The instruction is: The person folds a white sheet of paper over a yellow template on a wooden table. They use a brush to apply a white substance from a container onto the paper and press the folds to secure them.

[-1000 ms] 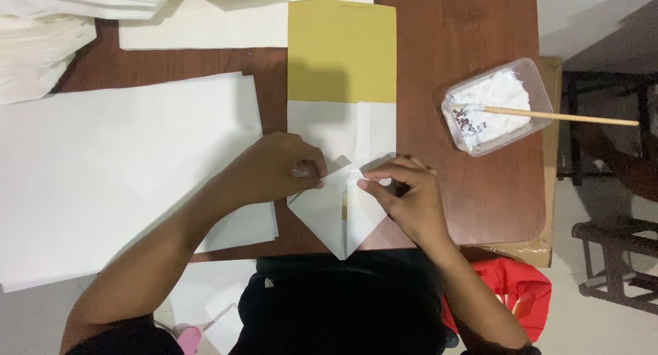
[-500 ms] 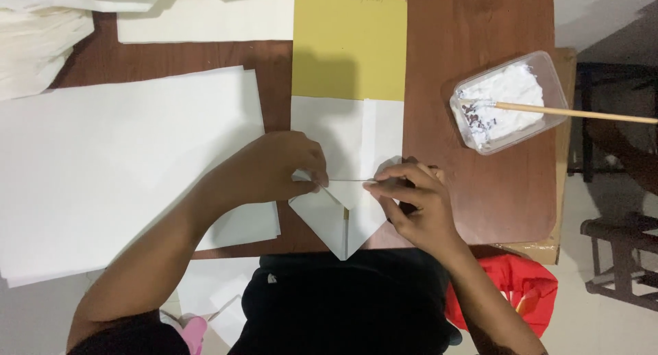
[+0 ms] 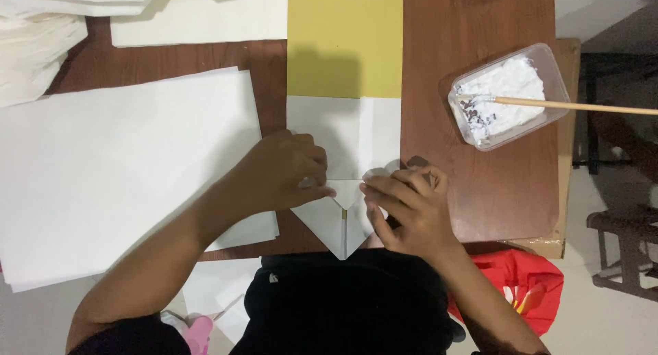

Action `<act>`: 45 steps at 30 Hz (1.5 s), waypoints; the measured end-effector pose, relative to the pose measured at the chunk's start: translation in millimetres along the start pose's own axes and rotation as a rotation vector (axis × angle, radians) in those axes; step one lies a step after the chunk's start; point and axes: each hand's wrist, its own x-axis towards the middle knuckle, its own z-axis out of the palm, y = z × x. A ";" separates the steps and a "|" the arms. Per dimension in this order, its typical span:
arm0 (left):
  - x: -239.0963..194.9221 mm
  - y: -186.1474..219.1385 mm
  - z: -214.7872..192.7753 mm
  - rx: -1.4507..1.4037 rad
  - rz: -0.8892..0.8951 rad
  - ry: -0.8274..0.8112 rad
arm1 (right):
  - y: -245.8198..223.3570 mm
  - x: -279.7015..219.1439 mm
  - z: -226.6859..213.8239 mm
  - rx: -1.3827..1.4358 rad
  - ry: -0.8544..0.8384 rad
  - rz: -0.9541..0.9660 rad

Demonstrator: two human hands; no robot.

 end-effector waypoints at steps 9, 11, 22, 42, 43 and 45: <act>1.3 -3.2 16.0 0.070 -0.001 0.042 | -13.1 -10.3 7.3 0.005 -0.096 -0.197; 1.1 -6.3 14.1 0.012 -0.016 0.049 | -14.7 -14.2 2.5 -0.021 -0.220 -0.122; -3.1 -16.3 -4.2 0.054 -0.126 0.156 | -8.4 -45.6 -6.6 -0.239 -0.337 0.033; 3.5 -7.5 -7.7 0.190 -0.204 0.038 | -53.3 -70.9 11.9 -0.132 -0.226 -0.015; 4.5 -4.9 -9.1 0.158 -0.221 0.054 | -54.8 -71.7 13.4 -0.174 -0.215 -0.006; 3.1 -0.5 -10.5 0.129 -0.226 0.065 | -62.4 -73.7 16.5 -0.223 -0.198 0.013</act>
